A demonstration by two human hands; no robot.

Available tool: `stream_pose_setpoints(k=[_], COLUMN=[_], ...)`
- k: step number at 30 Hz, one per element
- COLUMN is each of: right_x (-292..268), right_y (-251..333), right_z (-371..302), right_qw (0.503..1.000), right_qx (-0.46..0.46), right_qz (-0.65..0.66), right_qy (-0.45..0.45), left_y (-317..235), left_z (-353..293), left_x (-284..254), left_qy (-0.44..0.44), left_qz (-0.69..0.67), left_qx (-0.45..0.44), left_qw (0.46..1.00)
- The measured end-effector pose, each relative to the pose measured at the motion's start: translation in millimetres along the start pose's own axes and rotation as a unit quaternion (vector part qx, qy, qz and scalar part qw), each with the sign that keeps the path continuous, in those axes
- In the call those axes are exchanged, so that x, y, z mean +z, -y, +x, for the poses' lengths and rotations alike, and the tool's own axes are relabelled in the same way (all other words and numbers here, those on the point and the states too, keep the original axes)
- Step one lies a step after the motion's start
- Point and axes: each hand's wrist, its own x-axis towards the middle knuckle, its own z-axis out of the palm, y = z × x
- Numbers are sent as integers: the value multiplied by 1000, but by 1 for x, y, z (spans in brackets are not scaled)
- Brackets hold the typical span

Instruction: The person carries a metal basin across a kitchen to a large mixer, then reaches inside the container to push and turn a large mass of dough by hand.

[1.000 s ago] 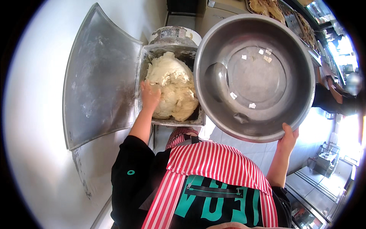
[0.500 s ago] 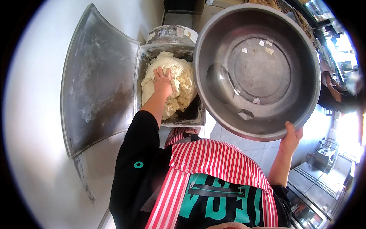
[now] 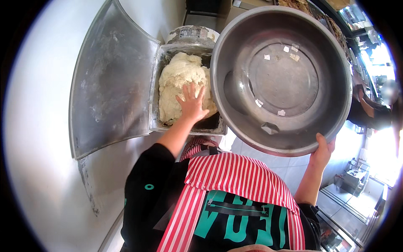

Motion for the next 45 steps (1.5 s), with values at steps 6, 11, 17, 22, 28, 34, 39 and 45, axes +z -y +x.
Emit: stream_pose_setpoints(k=[6, 11, 17, 22, 28, 34, 39, 45], right_x=[2, 1, 1, 9, 14, 42, 49, 55], right_y=[-3, -8, -16, -11, -12, -3, 2, 18], right_z=[-3, -2, -3, -10, -16, -20, -31, -50], right_qw=[1000, 999, 998, 998, 993, 984, 977, 976], right_qx=[-15, -20, -27, -47, -106, -161, -192, -207], right_qz=[-8, 4, -3, -18, -42, -60, -82, -54], right_qy=[-20, -34, -54, -46, 15, 48, 52, 36], left_y=[21, 48, 76, 98, 108, 92, 82, 88], left_z=[29, 45, 65, 91, 92, 48, -7, -26], left_x=[45, 36, 52, 76, 64, 73, 35, 61], left_qy=[-64, -78, -97, -79, 43, -42, -81, -122], left_qz=[65, -5, -16, -18, -119, -199, -130, -133], left_qx=[-70, -69, -27, -8, -53, -77, -18, -14], left_qw=[993, 995, 995, 997, 991, 976, 988, 983])
